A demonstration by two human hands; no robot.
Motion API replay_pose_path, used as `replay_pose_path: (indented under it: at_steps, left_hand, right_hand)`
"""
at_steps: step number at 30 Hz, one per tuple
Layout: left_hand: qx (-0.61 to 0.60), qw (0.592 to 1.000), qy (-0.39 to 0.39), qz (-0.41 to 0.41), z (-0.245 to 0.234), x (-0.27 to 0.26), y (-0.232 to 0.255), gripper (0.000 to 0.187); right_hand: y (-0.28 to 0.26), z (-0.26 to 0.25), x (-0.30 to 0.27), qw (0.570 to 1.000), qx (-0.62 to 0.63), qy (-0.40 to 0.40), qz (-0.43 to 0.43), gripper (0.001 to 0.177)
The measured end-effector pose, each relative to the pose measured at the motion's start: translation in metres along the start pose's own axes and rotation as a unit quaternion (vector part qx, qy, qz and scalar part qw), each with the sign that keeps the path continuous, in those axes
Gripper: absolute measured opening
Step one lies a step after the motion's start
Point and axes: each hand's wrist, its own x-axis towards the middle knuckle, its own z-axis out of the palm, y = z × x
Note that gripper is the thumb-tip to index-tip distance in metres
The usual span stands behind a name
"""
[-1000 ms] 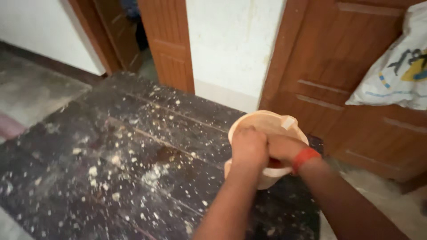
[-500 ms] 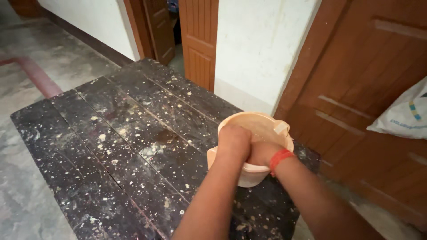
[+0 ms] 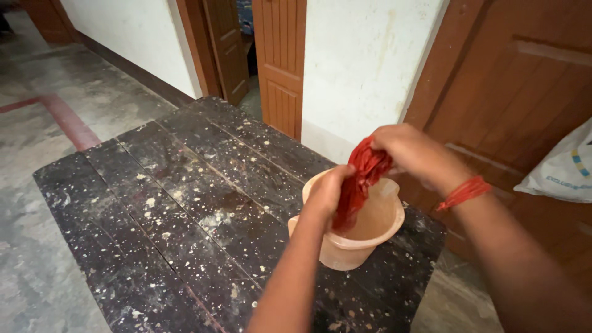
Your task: The person wipes a dark wooden table with a red cloth. They repeatedly wring the cloth in a plastic pitcher of water and continue wiping the table surface, focusing on removing white specks and debris.
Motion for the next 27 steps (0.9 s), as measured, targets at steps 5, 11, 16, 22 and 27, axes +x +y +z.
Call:
replay_pose_path:
  at_steps: [5,11,16,22,27]
  left_hand:
    - [-0.087,0.994,0.07,-0.004,0.009,0.001,-0.004,0.064]
    - [-0.149,0.977,0.148,-0.039,0.016,-0.008,0.011,0.037]
    - [-0.218,0.953,0.187,0.092,0.023,0.001,0.013,0.014]
    - [-0.261,0.94,0.207,0.076,0.034,0.013,-0.006,0.016]
    - [0.119,0.932,0.333,0.076,0.037,0.028,-0.038,0.034]
  right_hand:
    - [-0.014,0.012,-0.019,0.989,0.139,0.044,-0.024,0.039]
    - [0.023,0.043,-0.011,0.957,0.268,0.096,-0.059,0.022]
    - [0.05,0.071,-0.006,0.919,0.375,0.117,-0.013,0.028]
    - [0.06,0.089,0.003,0.763,0.624,0.141,0.092,0.029]
    - [0.091,0.096,0.026,0.805,0.555,0.193,0.086,0.01]
